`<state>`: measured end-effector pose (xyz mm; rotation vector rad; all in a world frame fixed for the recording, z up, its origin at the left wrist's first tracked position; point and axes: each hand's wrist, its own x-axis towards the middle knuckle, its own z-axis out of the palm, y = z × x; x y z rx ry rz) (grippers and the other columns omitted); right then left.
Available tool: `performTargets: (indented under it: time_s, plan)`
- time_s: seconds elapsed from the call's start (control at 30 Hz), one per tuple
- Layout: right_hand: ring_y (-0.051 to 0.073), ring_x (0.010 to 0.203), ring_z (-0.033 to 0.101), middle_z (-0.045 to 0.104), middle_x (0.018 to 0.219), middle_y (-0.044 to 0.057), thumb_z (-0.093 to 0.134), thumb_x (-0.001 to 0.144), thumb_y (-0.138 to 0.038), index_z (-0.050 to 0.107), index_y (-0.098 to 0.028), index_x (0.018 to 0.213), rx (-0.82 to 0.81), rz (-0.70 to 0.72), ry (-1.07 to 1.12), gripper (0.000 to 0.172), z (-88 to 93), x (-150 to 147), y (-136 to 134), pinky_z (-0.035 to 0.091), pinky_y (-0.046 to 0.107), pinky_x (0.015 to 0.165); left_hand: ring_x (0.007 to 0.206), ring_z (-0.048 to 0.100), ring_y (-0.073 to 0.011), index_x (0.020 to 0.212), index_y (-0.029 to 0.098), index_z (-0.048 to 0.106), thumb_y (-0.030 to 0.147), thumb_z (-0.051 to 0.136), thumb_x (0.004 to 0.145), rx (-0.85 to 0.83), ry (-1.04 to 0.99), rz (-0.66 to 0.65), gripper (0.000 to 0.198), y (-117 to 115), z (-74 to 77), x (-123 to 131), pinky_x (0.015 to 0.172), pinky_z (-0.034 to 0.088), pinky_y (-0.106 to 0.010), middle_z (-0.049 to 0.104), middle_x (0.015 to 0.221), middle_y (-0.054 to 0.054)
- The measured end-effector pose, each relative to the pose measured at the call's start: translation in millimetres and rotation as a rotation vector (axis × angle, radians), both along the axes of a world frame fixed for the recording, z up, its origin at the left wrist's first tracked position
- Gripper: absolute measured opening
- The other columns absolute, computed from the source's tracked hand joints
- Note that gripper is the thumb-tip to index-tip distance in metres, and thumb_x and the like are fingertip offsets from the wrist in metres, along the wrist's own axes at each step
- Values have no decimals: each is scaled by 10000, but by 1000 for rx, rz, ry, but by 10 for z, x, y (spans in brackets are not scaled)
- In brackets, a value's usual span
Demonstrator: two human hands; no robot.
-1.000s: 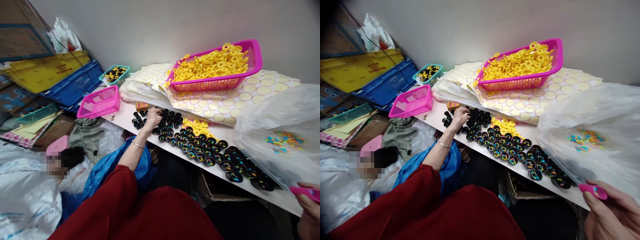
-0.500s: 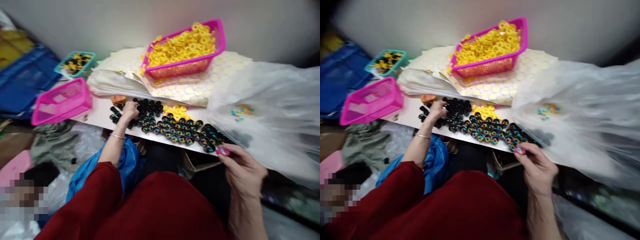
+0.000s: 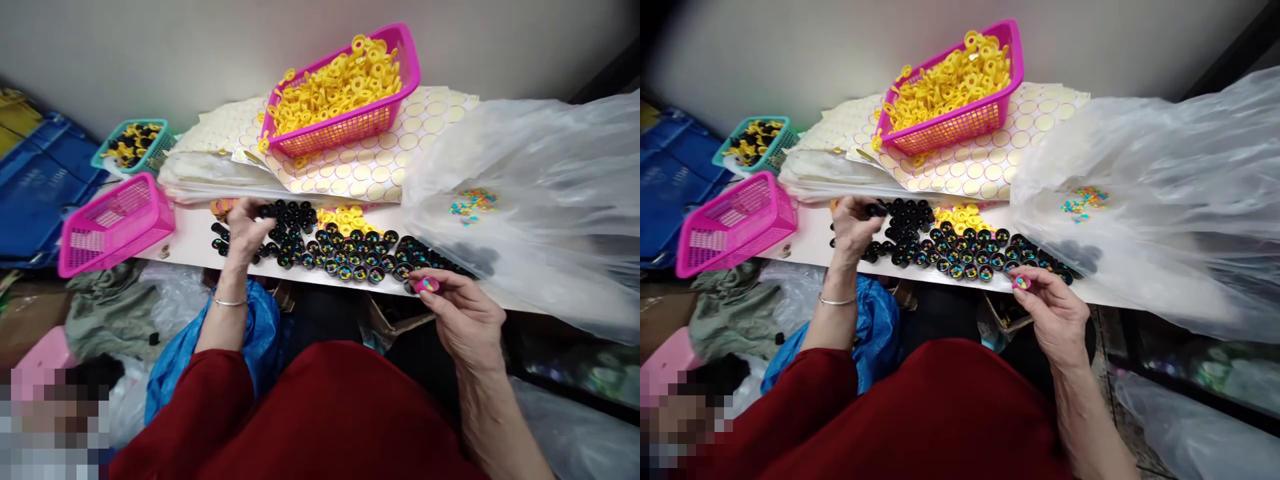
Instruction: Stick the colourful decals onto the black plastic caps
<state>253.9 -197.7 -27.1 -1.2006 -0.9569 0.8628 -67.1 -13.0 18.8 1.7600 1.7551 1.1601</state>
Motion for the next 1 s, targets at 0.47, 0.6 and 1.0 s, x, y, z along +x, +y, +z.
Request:
performTargets:
  time_s: [0.47, 0.6, 1.0]
  plan:
    - [180, 889, 662, 693, 1026, 61, 594, 929, -162, 697, -252, 1144, 298, 193, -766, 255, 244, -30, 33, 558, 322, 776, 933, 646, -172, 1052, 174, 651, 185, 645, 758, 121, -240, -849, 294, -1100, -562, 1412, 845, 529, -324, 690, 1012, -64]
    - [210, 856, 607, 685, 975, 84, 501, 941, -115, 688, -207, 1150, 307, 179, -1159, 295, 220, -20, -14, 522, 344, 752, 940, 637, -185, 1048, 163, 660, 158, 632, 741, 100, -248, -894, 308, -1168, -675, 1464, 860, 526, -338, 683, 1018, -72]
    - [187, 812, 623, 728, 966, 62, 578, 918, -119, 715, -222, 996, 346, 245, -1081, 188, 283, 71, 9, 533, 341, 733, 942, 625, -187, 1004, 160, 740, 327, 835, 678, -238, -541, -834, 378, -1231, -846, 1547, 895, 526, -355, 663, 994, -67]
